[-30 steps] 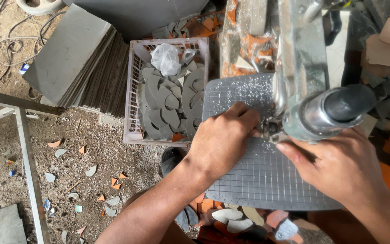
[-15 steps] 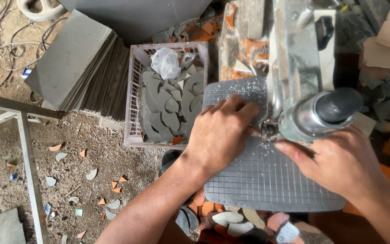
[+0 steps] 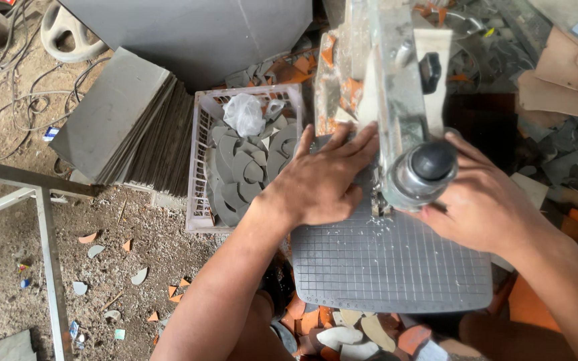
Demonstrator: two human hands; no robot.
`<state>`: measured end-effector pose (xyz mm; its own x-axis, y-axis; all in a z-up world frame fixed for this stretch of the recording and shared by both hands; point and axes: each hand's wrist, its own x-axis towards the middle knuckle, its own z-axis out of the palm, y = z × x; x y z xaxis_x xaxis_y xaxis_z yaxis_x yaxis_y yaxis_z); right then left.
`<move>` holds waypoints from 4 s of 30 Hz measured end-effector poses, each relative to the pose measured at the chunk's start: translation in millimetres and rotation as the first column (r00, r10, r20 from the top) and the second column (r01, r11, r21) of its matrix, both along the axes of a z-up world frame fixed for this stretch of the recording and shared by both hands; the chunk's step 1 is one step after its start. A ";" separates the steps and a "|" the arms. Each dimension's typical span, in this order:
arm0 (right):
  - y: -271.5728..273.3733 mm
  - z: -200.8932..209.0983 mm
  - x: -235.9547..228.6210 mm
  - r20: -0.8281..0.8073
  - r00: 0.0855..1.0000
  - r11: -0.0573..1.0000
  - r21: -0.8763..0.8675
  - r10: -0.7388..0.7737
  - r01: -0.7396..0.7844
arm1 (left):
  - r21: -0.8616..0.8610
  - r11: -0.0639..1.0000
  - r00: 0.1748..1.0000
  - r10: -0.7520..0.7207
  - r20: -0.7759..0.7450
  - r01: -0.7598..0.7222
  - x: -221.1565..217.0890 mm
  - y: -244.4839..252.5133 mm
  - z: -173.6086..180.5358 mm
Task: The person uses a vertical band saw to cut curved shapes from a light-colored sheet material. They guide the material with both hands along a marked outline, periodically repositioning the sheet to complete the cut. Finished cutouts are visible in a nearby crate.
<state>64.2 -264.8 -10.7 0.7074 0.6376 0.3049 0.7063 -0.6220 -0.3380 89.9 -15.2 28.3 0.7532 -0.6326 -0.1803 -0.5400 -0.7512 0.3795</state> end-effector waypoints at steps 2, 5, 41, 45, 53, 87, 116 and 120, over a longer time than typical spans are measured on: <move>-6.3 -3.4 -7.2 0.079 0.997 1.000 -0.025 0.020 -0.018 | 0.026 0.999 0.994 0.030 0.109 -0.033 -12.3 0.1 -2.4; -21.9 -9.1 -38.4 0.109 0.994 0.987 -0.160 -0.016 0.034 | 0.038 0.998 0.951 0.035 0.306 -0.049 -39.2 12.3 -6.3; 20.1 22.2 -58.9 -0.212 0.869 0.884 -0.256 -0.446 0.391 | -0.217 0.970 0.930 -0.019 0.367 0.105 -94.0 133.8 -34.0; 18.9 21.1 -55.3 -0.176 0.901 0.914 -0.172 -0.396 0.368 | -0.174 0.975 0.856 -0.030 0.516 0.139 -100.1 137.1 -45.6; 19.2 13.9 -51.2 -0.184 0.936 0.953 -0.016 -0.301 0.304 | -0.305 0.925 0.916 -0.097 0.389 0.228 -92.8 138.2 -40.1; 0.7 -24.1 -25.1 -0.013 0.954 0.954 0.014 -0.298 0.298 | -0.137 0.991 0.920 0.059 0.388 -0.006 -156.5 74.6 -35.0; 5.8 -19.3 7.6 0.071 0.934 0.913 -0.197 -0.351 0.358 | 0.044 0.999 0.885 0.006 0.466 -0.030 -194.8 -12.6 -38.5; 5.3 -21.1 10.8 -0.022 0.923 0.894 -0.260 -0.384 0.365 | -0.184 0.982 0.871 0.133 0.473 -0.051 -195.0 -27.9 -45.4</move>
<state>75.0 -259.5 -31.8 0.9225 0.3693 0.1124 0.3844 -0.9054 -0.1801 -105.1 -43.1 -17.1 0.7761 -0.5450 0.3173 -0.6178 -0.7579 0.2095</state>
